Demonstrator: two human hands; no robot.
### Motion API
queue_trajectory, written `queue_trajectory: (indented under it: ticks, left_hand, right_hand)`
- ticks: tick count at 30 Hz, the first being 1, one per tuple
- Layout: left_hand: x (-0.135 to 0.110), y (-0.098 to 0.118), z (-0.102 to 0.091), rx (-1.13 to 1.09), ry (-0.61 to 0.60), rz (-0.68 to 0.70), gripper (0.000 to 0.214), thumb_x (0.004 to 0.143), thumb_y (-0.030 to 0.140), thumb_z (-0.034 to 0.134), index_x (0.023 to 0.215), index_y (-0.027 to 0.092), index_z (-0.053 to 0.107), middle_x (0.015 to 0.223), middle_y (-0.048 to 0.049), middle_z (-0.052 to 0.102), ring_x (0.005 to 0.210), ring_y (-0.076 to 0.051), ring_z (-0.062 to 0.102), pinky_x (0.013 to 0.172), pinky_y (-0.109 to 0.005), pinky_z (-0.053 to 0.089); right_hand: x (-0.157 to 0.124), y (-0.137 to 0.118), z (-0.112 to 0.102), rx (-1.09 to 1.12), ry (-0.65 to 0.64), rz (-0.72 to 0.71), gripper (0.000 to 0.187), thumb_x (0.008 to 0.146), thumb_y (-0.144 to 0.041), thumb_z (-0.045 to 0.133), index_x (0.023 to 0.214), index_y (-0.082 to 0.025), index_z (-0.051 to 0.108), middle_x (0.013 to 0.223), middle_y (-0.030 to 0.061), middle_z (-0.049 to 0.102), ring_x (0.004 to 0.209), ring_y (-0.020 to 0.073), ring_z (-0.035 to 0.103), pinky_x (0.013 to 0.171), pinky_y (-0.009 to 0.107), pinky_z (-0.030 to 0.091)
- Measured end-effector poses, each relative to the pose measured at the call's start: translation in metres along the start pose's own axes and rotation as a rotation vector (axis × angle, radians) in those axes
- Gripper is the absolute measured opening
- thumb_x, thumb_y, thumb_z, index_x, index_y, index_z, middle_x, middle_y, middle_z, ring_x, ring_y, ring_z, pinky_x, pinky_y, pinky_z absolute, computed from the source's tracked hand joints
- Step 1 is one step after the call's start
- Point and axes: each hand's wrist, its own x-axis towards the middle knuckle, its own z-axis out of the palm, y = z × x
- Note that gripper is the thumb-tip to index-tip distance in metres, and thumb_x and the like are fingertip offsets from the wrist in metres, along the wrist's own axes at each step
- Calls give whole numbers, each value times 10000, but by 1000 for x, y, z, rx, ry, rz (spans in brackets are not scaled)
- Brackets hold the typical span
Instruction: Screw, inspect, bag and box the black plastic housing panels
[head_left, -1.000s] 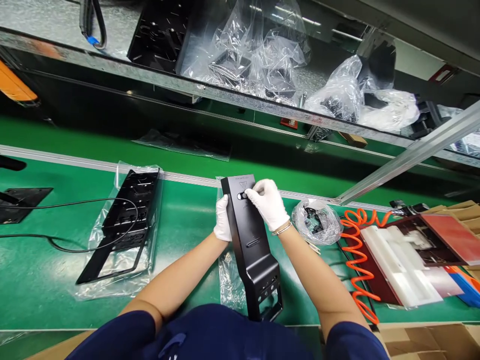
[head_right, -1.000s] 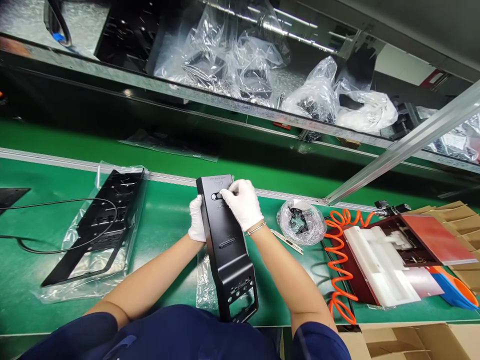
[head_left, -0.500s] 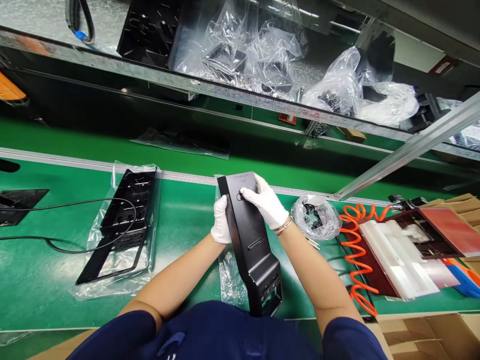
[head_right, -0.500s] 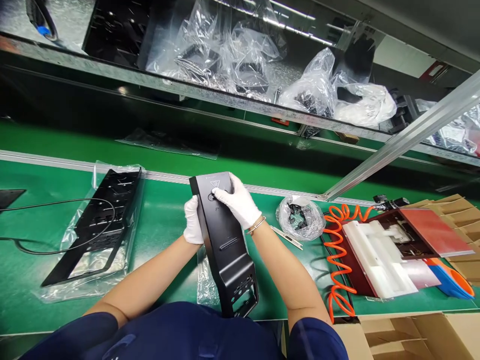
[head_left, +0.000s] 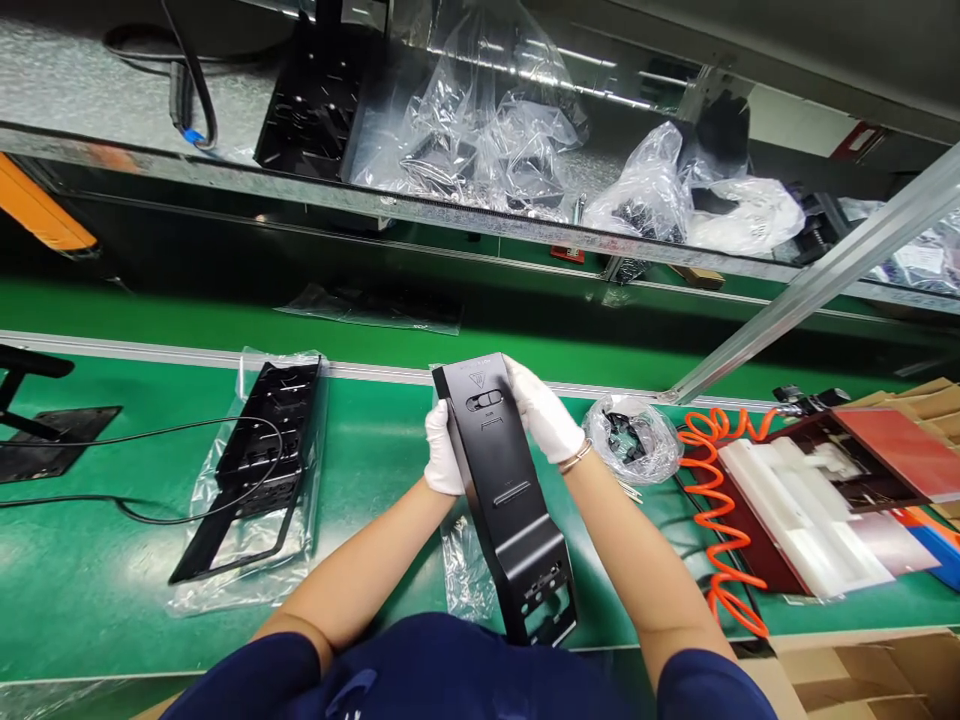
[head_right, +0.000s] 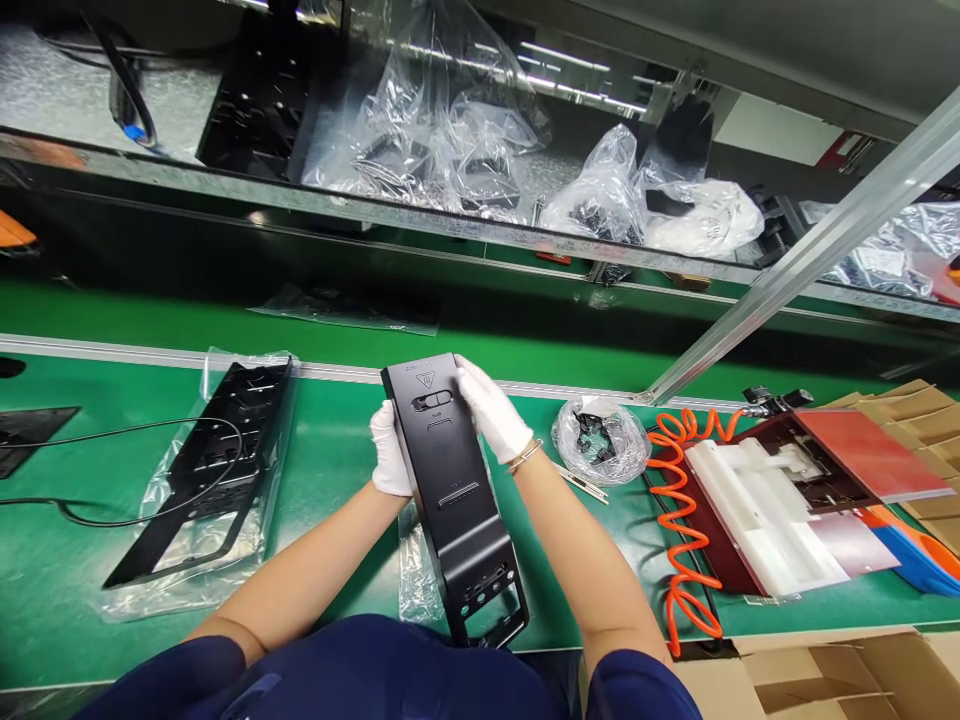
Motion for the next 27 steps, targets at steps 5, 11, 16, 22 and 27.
queue_trajectory:
  ticks: [5,11,16,22,27]
  left_hand:
    - [-7,-4,8,-30,94,32,438,888,560,551,1098,228,745,983,-50,807,911,-244,762,848,-350,607]
    - [-9,6,11,-22,-11,2,534,811,640,605,1122,226,734,1009,-85,803,881,-286,749,838,-413,605]
    - [1,44,15,-101,-209,66,734,710,718,660,1171,149,699,1134,-158,760,957,-329,728,852,-467,595]
    - [4,46,23,-87,-262,103,760,717,708,677,1225,142,675,1188,-160,734,994,-314,716,883,-446,584]
    - [2,33,29,-25,-301,114,760,704,695,703,1235,151,675,1219,-167,726,1041,-330,704,911,-455,577]
  right_hand:
    - [-8,-15,13,42,15,71,873,814,-454,735,1552,-129,401,1491,127,582,1370,247,573,1223,400,416]
    - [-17,-19,-5,122,-82,23,869,864,-572,665,1586,-187,371,1595,110,468,1474,245,464,1265,412,353]
    - [-72,13,-41,41,-55,108,778,899,-674,596,1550,-276,441,1583,115,486,1492,244,442,1273,476,333]
    - [-100,29,-42,-63,-10,131,727,869,-683,629,1448,-248,567,1487,173,577,1379,301,569,1206,560,417]
    - [-90,4,-46,-69,-30,34,719,878,-654,636,1470,-260,537,1525,157,541,1414,286,531,1226,531,389]
